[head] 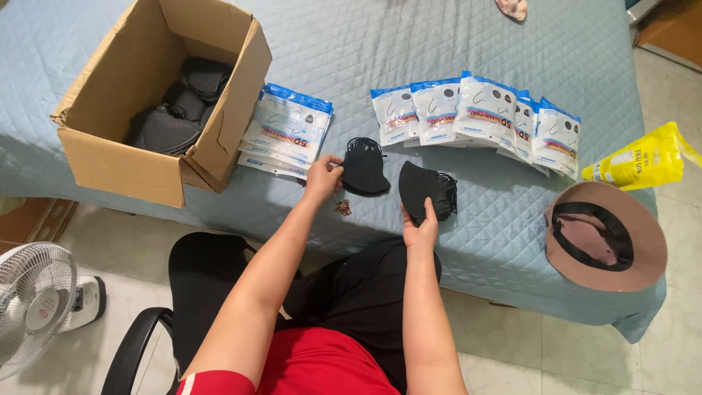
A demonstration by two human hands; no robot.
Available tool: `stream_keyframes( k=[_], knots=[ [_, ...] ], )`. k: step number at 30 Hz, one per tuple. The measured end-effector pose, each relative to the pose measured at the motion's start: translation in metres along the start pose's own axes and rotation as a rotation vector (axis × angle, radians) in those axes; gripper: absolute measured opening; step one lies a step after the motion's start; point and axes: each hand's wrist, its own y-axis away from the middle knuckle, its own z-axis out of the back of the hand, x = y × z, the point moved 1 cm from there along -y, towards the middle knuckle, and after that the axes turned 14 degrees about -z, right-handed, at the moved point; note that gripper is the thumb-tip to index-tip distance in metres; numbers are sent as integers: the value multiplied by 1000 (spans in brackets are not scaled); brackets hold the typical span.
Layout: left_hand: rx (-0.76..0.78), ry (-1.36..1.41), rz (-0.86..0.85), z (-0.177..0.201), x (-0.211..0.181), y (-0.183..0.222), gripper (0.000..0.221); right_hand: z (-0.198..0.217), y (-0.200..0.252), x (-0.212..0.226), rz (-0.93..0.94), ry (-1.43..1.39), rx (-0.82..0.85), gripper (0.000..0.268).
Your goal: Packing face masks into a cardboard box
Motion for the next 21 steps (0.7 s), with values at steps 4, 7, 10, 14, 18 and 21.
stream_keyframes(
  k=[4,7,10,14,18,21],
  knots=[
    [75,-206,7,2,15,-2,28,-1,-3,2,-36,-36,-9,32],
    [114,-293,-9,4,6,1,32,-8,3,-3,-65,4,-5,30],
    [129,-340,-30,4,4,5,35,-15,15,-7,-83,32,-14,30],
    [125,-354,-25,4,15,-2,36,-15,14,-7,-104,79,-5,29],
    [133,-401,-61,3,32,-10,39,-16,8,-10,-117,124,23,27],
    [134,-402,-66,2,37,-11,38,-18,0,-12,-134,169,50,29]
  ],
)
